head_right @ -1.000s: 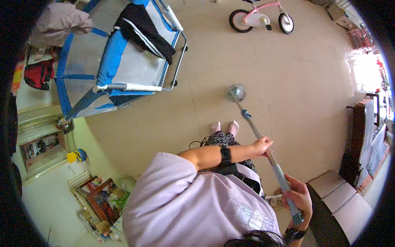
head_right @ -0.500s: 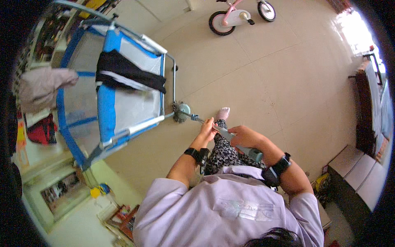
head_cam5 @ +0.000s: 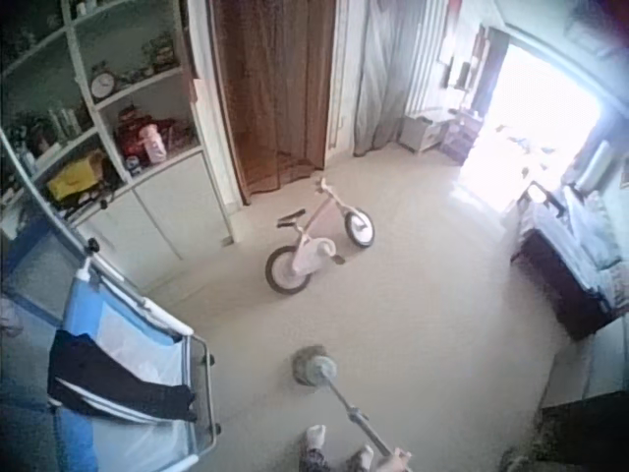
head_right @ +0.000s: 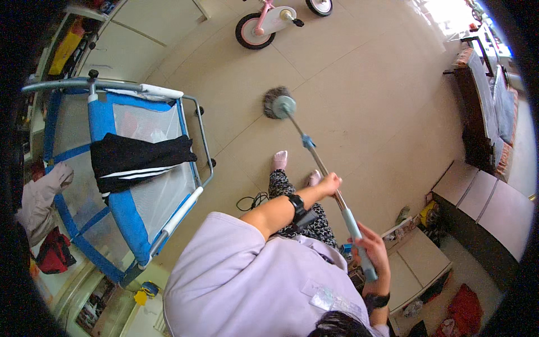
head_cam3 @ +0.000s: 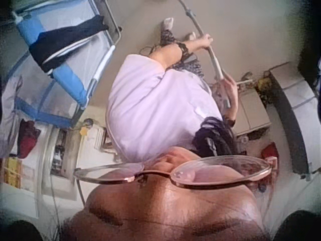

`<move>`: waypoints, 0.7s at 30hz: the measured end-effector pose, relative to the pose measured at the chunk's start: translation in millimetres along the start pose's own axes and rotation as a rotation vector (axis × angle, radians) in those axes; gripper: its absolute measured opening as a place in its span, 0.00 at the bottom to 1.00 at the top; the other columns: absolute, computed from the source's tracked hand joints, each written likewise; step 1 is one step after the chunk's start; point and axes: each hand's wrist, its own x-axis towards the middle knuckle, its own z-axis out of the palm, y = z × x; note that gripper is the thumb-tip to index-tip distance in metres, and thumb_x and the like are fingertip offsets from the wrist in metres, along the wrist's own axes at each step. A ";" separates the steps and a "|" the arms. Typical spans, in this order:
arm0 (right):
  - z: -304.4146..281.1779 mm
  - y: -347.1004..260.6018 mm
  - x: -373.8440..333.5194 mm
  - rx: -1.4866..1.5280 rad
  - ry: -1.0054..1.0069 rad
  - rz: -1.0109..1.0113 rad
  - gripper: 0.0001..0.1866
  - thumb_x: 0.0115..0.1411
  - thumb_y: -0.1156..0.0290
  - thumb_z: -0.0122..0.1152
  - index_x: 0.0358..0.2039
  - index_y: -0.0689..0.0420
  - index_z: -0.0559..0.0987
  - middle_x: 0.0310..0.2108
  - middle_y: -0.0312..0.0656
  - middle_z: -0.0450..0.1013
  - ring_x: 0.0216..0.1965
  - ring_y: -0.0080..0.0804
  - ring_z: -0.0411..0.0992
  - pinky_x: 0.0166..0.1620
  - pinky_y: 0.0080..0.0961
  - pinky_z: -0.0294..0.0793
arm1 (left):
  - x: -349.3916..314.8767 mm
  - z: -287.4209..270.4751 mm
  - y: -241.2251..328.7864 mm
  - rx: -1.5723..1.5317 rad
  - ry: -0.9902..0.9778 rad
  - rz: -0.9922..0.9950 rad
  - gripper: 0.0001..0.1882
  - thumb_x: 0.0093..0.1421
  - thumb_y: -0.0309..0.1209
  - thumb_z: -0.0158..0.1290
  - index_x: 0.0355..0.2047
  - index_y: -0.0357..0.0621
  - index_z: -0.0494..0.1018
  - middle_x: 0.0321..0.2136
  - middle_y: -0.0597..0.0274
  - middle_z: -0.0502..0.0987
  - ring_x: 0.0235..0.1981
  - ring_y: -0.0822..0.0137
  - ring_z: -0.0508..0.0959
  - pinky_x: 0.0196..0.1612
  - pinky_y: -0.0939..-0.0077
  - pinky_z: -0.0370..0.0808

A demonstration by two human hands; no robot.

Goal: The person mops the tiled floor in a living room using a spin mop. They move the mop back and forth across the floor, navigating around furniture and a child's tricycle. At one point, they briefly reach toward their face before resuming mopping.

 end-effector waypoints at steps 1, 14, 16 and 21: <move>-8.1 11.6 -12.8 0.076 0.063 0.009 0.35 0.55 0.80 0.56 0.66 0.62 0.63 0.33 0.50 0.76 0.20 0.28 0.71 0.17 0.23 0.69 | -4.2 23.6 -2.7 0.112 -0.027 0.025 0.14 0.64 0.42 0.51 0.41 0.44 0.70 0.32 0.47 0.79 0.26 0.52 0.82 0.30 0.57 0.82; -78.6 -3.1 -117.6 -0.124 0.039 -0.092 0.39 0.51 0.83 0.56 0.66 0.63 0.61 0.26 0.46 0.74 0.16 0.30 0.71 0.15 0.27 0.69 | -87.7 111.8 49.8 -0.129 -0.307 -0.071 0.10 0.70 0.39 0.44 0.39 0.47 0.62 0.27 0.59 0.70 0.22 0.62 0.77 0.23 0.59 0.80; -78.6 -20.9 -106.2 -0.122 -0.119 -0.154 0.39 0.50 0.83 0.57 0.66 0.65 0.61 0.29 0.48 0.75 0.17 0.31 0.72 0.16 0.27 0.70 | -87.9 90.3 53.7 -0.256 -0.246 -0.035 0.13 0.69 0.41 0.46 0.37 0.46 0.61 0.27 0.58 0.70 0.21 0.63 0.75 0.24 0.59 0.81; -38.3 -78.5 -51.2 -0.255 -0.312 -0.123 0.37 0.52 0.81 0.56 0.65 0.60 0.64 0.33 0.46 0.77 0.21 0.26 0.73 0.21 0.23 0.73 | -79.4 -13.1 74.6 -0.423 -0.076 0.025 0.12 0.70 0.42 0.46 0.40 0.48 0.62 0.30 0.60 0.72 0.27 0.63 0.80 0.28 0.62 0.81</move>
